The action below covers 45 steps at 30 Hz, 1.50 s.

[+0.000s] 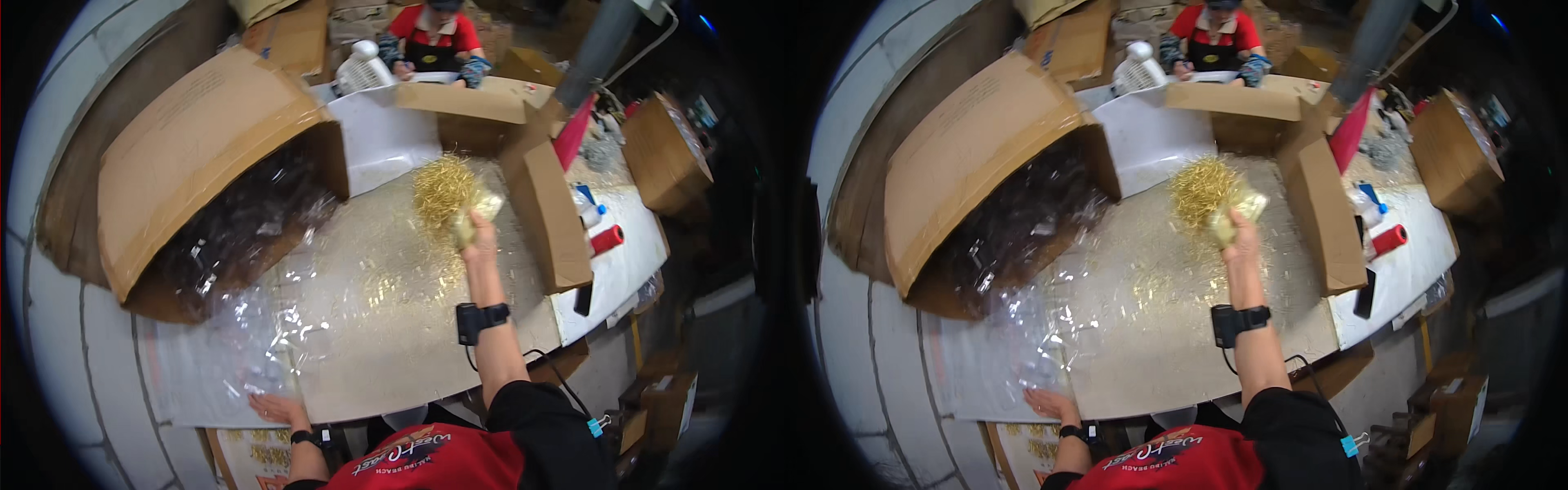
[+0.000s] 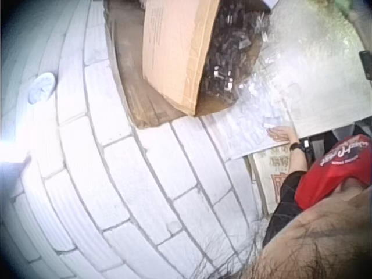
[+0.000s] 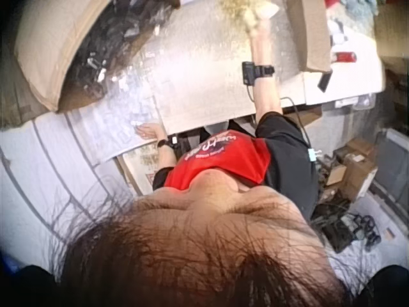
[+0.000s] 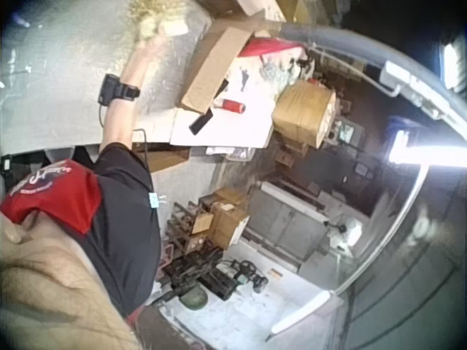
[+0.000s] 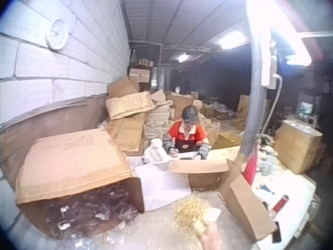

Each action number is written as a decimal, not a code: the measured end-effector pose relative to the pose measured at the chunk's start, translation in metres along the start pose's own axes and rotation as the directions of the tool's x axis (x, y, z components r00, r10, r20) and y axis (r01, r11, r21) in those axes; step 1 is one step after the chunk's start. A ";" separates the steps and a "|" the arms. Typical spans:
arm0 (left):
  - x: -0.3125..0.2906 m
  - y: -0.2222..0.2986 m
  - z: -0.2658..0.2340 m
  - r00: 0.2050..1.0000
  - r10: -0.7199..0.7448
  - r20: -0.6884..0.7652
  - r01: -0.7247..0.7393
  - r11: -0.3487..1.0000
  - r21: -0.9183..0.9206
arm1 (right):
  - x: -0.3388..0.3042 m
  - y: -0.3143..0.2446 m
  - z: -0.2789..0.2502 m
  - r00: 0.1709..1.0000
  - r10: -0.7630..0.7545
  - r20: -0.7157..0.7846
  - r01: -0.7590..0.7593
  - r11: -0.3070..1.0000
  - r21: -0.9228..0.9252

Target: Manually counting and packaging gold-colored metallic ties into plastic bags at a workstation.

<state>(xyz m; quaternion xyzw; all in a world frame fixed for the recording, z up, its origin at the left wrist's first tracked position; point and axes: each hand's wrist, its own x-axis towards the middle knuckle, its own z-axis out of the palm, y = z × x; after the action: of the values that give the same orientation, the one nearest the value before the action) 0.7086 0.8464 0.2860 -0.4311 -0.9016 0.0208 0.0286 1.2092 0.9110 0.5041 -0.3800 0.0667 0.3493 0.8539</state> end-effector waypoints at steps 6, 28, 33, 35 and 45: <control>-0.031 0.122 -0.050 0.971 0.228 0.068 -0.236 0.958 0.164 | 0.016 0.026 -0.001 0.979 0.180 0.095 -0.183 0.983 0.026; -0.019 0.208 -0.035 0.893 0.437 -0.109 -0.416 0.893 0.169 | 0.133 -0.045 0.027 0.952 -0.043 0.303 -0.040 0.964 0.263; -0.007 0.226 -0.026 0.864 0.474 -0.170 -0.443 0.876 0.192 | 0.192 -0.068 0.018 0.963 -0.187 0.193 0.117 0.939 0.323; -0.005 0.231 -0.018 0.849 0.493 -0.189 -0.457 0.865 0.206 | 0.217 -0.073 0.011 0.968 -0.234 0.086 0.198 0.931 0.307; -0.008 0.217 0.045 0.800 0.548 -0.246 -0.498 0.834 0.237 | 0.262 -0.061 -0.043 0.997 -0.010 -0.077 -0.011 0.964 -0.265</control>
<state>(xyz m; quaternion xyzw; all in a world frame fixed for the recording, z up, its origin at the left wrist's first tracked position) 0.8791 0.9760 0.2277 -0.6577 -0.7269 0.0339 0.1945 1.4508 0.9956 0.4118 -0.5043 0.0525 0.3404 0.7919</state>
